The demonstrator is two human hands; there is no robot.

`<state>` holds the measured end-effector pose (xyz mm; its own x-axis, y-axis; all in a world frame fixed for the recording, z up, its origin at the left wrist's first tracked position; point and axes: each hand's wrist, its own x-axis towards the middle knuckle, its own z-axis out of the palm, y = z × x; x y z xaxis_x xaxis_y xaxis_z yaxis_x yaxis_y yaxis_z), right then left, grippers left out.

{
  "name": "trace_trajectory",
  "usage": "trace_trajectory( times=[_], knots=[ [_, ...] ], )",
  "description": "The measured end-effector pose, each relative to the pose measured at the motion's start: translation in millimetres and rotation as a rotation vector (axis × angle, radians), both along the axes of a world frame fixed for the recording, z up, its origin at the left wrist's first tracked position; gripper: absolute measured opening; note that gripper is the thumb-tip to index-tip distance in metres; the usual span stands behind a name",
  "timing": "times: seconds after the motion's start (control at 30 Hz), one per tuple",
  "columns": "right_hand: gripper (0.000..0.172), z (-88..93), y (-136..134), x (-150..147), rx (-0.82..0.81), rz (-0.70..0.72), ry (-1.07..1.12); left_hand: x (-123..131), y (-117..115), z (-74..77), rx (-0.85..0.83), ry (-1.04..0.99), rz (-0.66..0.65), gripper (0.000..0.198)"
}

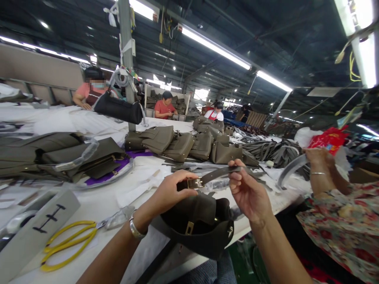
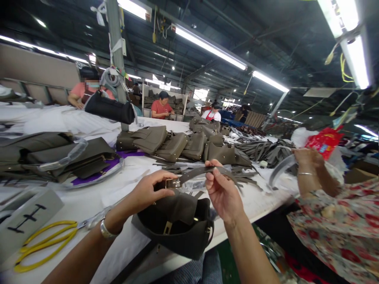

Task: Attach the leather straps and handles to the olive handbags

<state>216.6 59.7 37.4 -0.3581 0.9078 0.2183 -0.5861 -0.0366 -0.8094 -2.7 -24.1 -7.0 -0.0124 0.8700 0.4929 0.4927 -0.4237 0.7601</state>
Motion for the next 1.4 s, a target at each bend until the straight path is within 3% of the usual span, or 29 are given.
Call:
trace_trajectory(
  times=[0.17,0.23,0.3,0.37,0.47,0.57,0.77,1.1,1.17,1.3,1.4],
  knots=[
    [0.023,26.1,24,0,0.311,-0.206,0.004,-4,0,-4.2,0.05,-0.104,0.018,0.035],
    [0.031,35.5,32,0,0.45,-0.275,-0.086,-4,1,-8.0,0.023,-0.195,0.026,0.037],
    [0.05,45.9,36,2,0.586,-0.253,-0.29,-3,2,-12.1,-0.006,-0.32,0.037,0.039],
    [0.058,56.2,33,4,0.669,-0.111,-0.613,-3,2,-15.3,-0.015,-0.433,0.041,0.039],
    [0.052,66.2,22,3,0.658,0.199,-1.078,-3,2,-15.9,-0.002,-0.485,0.063,0.033],
    [0.055,68.1,15,-1,0.616,0.341,-1.261,-1,0,-13.2,0.035,-0.467,0.089,0.023],
    [0.049,72.6,19,3,0.643,0.286,-1.284,-1,1,-13.3,0.058,-0.534,0.1,0.03],
    [0.04,82.5,19,-6,0.688,0.316,-1.365,3,4,-15.1,0.049,-0.421,0.143,0.027],
    [0.042,78.3,16,-14,0.819,0.278,-1.414,6,4,-12.3,0.034,-0.365,0.161,0.028],
    [0.028,68.9,-5,-33,1.416,0.001,-1.492,9,3,-7.1,0.012,-0.295,0.16,0.029],
    [0.05,64.8,-22,-50,1.671,-0.045,-1.592,9,4,-6.8,0.038,-0.297,0.131,0.032]
  ],
)
